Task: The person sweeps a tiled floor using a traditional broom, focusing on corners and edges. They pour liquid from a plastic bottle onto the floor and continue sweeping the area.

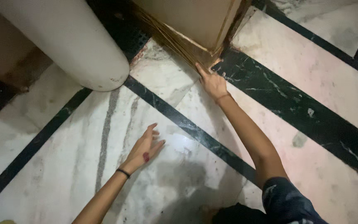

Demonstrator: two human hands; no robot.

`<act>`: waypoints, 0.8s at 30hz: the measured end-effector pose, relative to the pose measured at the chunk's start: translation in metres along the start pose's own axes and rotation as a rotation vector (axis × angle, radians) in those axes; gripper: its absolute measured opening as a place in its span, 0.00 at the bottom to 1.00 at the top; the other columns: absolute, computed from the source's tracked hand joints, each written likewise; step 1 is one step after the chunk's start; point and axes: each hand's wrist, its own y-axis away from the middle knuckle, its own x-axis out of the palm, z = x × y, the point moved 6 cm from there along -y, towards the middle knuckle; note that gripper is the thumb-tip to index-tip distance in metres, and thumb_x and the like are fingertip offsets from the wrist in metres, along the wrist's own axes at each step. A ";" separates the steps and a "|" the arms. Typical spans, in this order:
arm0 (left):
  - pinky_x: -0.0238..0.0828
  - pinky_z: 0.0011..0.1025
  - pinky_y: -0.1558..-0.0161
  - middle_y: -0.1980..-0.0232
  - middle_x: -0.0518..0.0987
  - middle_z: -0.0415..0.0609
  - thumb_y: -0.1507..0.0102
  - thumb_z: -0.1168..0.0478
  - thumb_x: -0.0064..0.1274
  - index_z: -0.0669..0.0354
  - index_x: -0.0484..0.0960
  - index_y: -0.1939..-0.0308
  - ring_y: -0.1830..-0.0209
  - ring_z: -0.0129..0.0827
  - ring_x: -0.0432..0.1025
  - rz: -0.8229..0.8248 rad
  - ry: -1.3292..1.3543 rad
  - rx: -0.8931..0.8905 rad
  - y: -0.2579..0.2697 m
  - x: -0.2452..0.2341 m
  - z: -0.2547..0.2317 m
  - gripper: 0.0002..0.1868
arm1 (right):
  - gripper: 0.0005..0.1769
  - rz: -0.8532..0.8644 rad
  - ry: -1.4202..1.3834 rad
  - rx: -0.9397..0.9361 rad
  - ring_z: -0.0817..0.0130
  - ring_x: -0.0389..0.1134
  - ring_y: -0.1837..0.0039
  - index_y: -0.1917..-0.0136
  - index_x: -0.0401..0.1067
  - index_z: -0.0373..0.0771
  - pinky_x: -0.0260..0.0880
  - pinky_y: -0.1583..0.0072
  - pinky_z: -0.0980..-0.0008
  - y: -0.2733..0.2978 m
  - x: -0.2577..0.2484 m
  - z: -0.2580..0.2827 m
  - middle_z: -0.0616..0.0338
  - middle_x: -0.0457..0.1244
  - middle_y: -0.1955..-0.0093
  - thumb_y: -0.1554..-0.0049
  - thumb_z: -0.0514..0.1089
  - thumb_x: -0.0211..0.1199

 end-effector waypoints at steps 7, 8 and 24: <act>0.72 0.39 0.40 0.37 0.76 0.56 0.37 0.51 0.55 0.56 0.52 0.27 0.40 0.44 0.75 -0.030 -0.099 -0.161 0.034 -0.019 0.003 0.40 | 0.39 0.257 -0.059 0.272 0.43 0.72 0.60 0.16 0.39 0.71 0.74 0.58 0.48 0.110 -0.009 -0.046 0.32 0.67 0.57 0.34 0.58 0.53; 0.72 0.39 0.40 0.37 0.76 0.56 0.37 0.51 0.55 0.56 0.53 0.27 0.40 0.44 0.75 -0.057 -0.109 -0.162 0.033 -0.019 0.002 0.39 | 0.40 0.224 -0.134 0.233 0.42 0.72 0.60 0.16 0.40 0.71 0.74 0.57 0.47 0.095 -0.003 -0.042 0.31 0.67 0.57 0.36 0.57 0.54; 0.76 0.34 0.50 0.38 0.76 0.50 0.36 0.56 0.55 0.55 0.51 0.26 0.41 0.34 0.77 -0.168 0.266 -0.107 0.054 0.054 -0.044 0.39 | 0.38 -0.122 -0.043 0.037 0.51 0.68 0.70 0.16 0.48 0.64 0.69 0.68 0.52 0.096 -0.073 -0.041 0.40 0.67 0.58 0.36 0.52 0.55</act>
